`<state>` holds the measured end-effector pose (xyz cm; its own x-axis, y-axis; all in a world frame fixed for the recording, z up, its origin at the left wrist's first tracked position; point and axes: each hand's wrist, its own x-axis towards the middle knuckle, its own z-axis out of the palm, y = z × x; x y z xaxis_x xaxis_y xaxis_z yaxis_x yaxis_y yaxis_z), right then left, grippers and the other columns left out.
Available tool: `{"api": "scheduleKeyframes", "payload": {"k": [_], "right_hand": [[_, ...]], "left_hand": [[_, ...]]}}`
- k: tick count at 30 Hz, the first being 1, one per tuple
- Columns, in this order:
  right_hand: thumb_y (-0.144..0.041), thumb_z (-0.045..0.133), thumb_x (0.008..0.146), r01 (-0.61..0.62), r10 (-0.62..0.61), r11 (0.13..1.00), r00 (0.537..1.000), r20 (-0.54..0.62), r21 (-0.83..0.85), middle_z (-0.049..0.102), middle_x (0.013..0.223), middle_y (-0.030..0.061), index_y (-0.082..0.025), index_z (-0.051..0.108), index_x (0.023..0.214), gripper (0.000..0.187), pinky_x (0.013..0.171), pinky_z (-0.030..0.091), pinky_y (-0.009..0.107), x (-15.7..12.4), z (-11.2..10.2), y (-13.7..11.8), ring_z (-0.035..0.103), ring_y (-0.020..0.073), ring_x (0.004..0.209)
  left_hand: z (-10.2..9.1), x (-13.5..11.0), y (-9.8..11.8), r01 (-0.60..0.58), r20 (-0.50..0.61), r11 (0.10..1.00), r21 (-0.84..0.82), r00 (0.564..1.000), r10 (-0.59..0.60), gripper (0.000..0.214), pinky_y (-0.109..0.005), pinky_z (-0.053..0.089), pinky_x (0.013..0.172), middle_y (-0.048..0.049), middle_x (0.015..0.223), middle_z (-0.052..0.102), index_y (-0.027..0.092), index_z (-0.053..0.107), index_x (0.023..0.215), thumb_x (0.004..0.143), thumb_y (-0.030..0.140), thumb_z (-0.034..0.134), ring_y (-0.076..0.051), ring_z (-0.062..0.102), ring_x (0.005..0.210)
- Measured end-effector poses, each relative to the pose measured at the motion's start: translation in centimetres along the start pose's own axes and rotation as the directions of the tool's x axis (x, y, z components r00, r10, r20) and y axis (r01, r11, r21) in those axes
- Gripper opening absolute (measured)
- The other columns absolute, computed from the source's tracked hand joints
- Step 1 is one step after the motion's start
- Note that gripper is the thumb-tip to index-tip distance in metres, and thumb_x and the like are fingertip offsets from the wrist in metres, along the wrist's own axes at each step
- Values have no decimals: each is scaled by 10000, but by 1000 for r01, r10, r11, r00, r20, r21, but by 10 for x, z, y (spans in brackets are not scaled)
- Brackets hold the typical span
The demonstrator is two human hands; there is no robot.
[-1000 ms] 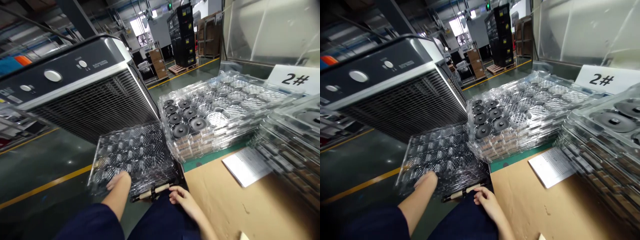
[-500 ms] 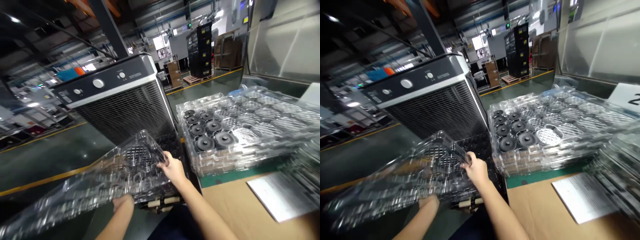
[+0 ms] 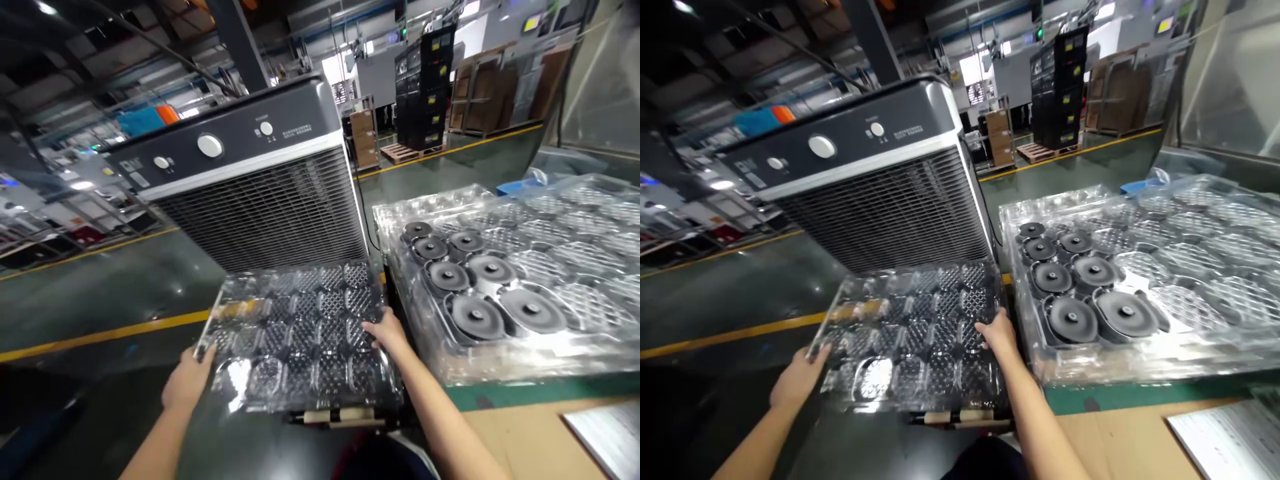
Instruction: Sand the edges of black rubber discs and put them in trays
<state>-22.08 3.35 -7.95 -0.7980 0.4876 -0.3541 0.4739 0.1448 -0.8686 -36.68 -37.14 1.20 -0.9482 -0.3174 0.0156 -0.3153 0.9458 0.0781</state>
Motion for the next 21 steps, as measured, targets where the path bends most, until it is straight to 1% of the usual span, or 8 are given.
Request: {"api": "scheduleKeyframes", "payload": {"k": [3,5,6,8,10,13,16,21], "right_hand": [[-321,593,840,33,-52,992,987,-152,-123,516,1226,135,-177,355,1351,582,817,493,398,5,4,-2,579,240,1006],[-266,592,814,67,-124,971,962,-242,-228,398,1355,174,-187,206,1437,738,897,432,421,6,8,-7,494,310,1145],[-240,571,813,80,-159,956,950,-270,-283,354,1393,173,-190,161,1455,764,929,398,426,8,11,-10,446,333,1192],[-204,523,820,83,-206,919,934,-291,-386,344,1411,155,-192,138,1467,754,965,342,445,13,16,-14,390,358,1225],[-187,518,811,52,-209,879,935,-285,-474,401,1369,172,-154,144,1468,757,957,326,472,20,20,-14,392,375,1202],[-174,522,798,-28,-161,817,948,-274,-576,447,1323,208,-102,179,1454,744,920,344,487,30,24,-6,428,370,1161],[-188,487,823,-96,-113,754,956,-272,-649,422,1351,211,-99,181,1450,703,895,371,466,36,25,2,482,335,1121],[-257,454,860,-130,-102,674,959,-266,-727,387,1387,222,-71,170,1450,680,870,401,440,40,23,4,507,328,1109]], "left_hand": [[26,19,16,-2,104,1000,-27,995,5,397,-399,514,789,-90,1112,589,165,504,1199,877,398,506,-200,604,935],[41,26,23,7,144,1000,-29,990,-3,386,-411,509,804,-93,1135,579,164,504,1200,876,375,514,-209,597,960],[46,29,26,16,161,1000,-22,987,-12,386,-418,507,811,-95,1145,575,164,501,1204,877,369,515,-211,593,968],[55,35,28,29,198,1000,-1,980,-28,388,-429,503,823,-99,1162,567,163,498,1208,877,364,516,-216,588,983],[62,42,29,26,247,999,24,969,-31,383,-431,501,826,-99,1165,566,161,503,1202,876,362,518,-217,586,986],[71,49,26,9,326,998,56,945,-26,365,-425,504,819,-96,1150,574,156,516,1181,876,356,520,-211,591,972],[77,50,23,-4,388,997,82,921,-28,346,-418,508,811,-94,1132,583,149,529,1158,876,349,521,-205,596,957],[82,49,23,-38,418,994,99,908,-6,329,-400,516,789,-89,1104,596,145,536,1140,876,340,523,-194,606,923]]}}
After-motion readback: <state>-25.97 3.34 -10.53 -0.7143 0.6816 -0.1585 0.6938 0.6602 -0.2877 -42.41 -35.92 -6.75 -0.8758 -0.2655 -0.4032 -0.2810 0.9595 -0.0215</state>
